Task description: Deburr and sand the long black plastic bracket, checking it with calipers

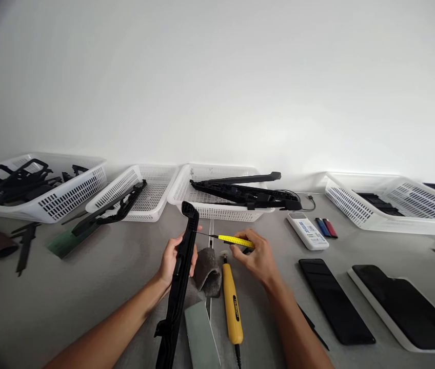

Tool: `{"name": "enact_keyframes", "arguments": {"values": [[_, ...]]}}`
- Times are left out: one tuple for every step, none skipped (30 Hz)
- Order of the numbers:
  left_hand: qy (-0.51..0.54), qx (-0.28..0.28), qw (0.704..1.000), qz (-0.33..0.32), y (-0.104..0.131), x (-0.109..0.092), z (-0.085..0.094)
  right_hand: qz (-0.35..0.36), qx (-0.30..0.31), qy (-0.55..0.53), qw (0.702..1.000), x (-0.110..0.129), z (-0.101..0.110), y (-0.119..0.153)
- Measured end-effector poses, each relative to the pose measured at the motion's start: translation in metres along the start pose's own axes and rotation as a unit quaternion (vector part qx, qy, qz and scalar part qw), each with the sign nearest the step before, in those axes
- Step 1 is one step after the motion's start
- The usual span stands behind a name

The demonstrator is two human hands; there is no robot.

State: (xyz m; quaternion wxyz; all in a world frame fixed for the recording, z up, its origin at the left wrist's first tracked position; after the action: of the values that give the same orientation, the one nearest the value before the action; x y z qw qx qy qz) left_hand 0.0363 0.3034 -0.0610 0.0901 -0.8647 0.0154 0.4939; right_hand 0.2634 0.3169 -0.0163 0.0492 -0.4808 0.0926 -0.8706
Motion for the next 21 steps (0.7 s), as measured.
{"name": "enact_keyframes", "arguments": {"values": [[0.001,0.002,1.000,0.001,0.000,0.000,0.000,0.001,-0.006,0.000,1.000,0.000,0.000,0.000],[0.002,0.005,1.000,0.002,0.000,0.001,0.000,0.001,-0.008,-0.001,1.000,0.000,0.000,0.000],[0.004,0.007,1.000,0.005,0.000,0.001,0.000,-0.001,-0.004,-0.001,1.000,0.000,-0.001,-0.001],[0.005,0.008,1.000,0.009,0.000,0.002,0.000,-0.003,0.004,-0.002,1.000,0.000,-0.002,-0.001],[0.007,0.007,1.000,0.013,0.000,0.003,0.000,-0.004,0.013,-0.002,1.000,0.000,-0.003,-0.001],[0.009,0.005,1.000,0.017,-0.001,0.003,0.000,-0.006,0.019,-0.004,1.000,0.000,-0.004,-0.001],[0.011,0.002,1.000,0.022,-0.001,0.003,0.000,-0.008,0.024,-0.006,1.000,0.001,-0.005,0.000],[0.011,-0.001,1.000,0.025,-0.001,0.003,0.001,-0.010,0.025,-0.010,1.000,0.002,-0.004,0.000],[0.010,-0.005,1.000,0.029,-0.002,0.003,0.001,-0.013,0.028,-0.013,0.999,0.004,-0.004,0.000],[0.008,-0.008,0.999,0.032,-0.002,0.003,0.002,-0.016,0.036,-0.017,0.999,0.005,-0.005,0.001],[0.005,-0.012,0.999,0.034,-0.002,0.003,0.003,-0.021,0.051,-0.021,0.998,0.007,-0.006,0.002],[0.002,-0.016,0.999,0.036,-0.002,0.003,0.004,-0.027,0.071,-0.024,0.997,0.008,-0.008,0.002],[-0.002,-0.020,0.999,0.038,-0.002,0.003,0.005,-0.032,0.091,-0.026,0.995,0.008,-0.010,0.003],[-0.006,-0.024,0.999,0.039,-0.002,0.003,0.006,-0.037,0.106,-0.027,0.993,0.009,-0.012,0.004],[-0.010,-0.027,0.999,0.042,-0.002,0.005,0.007,-0.041,0.112,-0.026,0.992,0.009,-0.013,0.004],[-0.014,-0.031,0.998,0.048,-0.002,0.007,0.009,-0.044,0.107,-0.025,0.993,0.008,-0.012,0.004],[-0.018,-0.040,0.998,0.055,-0.001,0.009,0.011,-0.047,0.096,-0.024,0.994,0.008,-0.011,0.003],[-0.020,-0.054,0.997,0.058,-0.001,0.012,0.014,-0.048,0.085,-0.024,0.995,0.007,-0.010,0.003],[-0.021,-0.073,0.996,0.056,-0.001,0.014,0.017,-0.048,0.079,-0.025,0.995,0.007,-0.009,0.003],[-0.020,-0.096,0.994,0.050,-0.001,0.015,0.021,-0.048,0.081,-0.027,0.995,0.007,-0.009,0.003],[-0.020,-0.118,0.992,0.042,0.000,0.016,0.024,-0.046,0.089,-0.029,0.995,0.007,-0.011,0.004]]}}
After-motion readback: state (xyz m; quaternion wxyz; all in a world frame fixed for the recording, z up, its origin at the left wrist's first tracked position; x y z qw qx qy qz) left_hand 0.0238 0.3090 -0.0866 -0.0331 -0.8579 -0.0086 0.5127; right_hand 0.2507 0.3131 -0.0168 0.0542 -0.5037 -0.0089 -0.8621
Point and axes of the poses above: each hand's wrist, its own y-axis away from the middle knuckle, its own z-axis out of the back of the hand, x = y × z, the point moved 7 cm from there along -y, towards the middle knuckle, and after that the axes turned 13 degrees about -z, right-handed, at the moved point
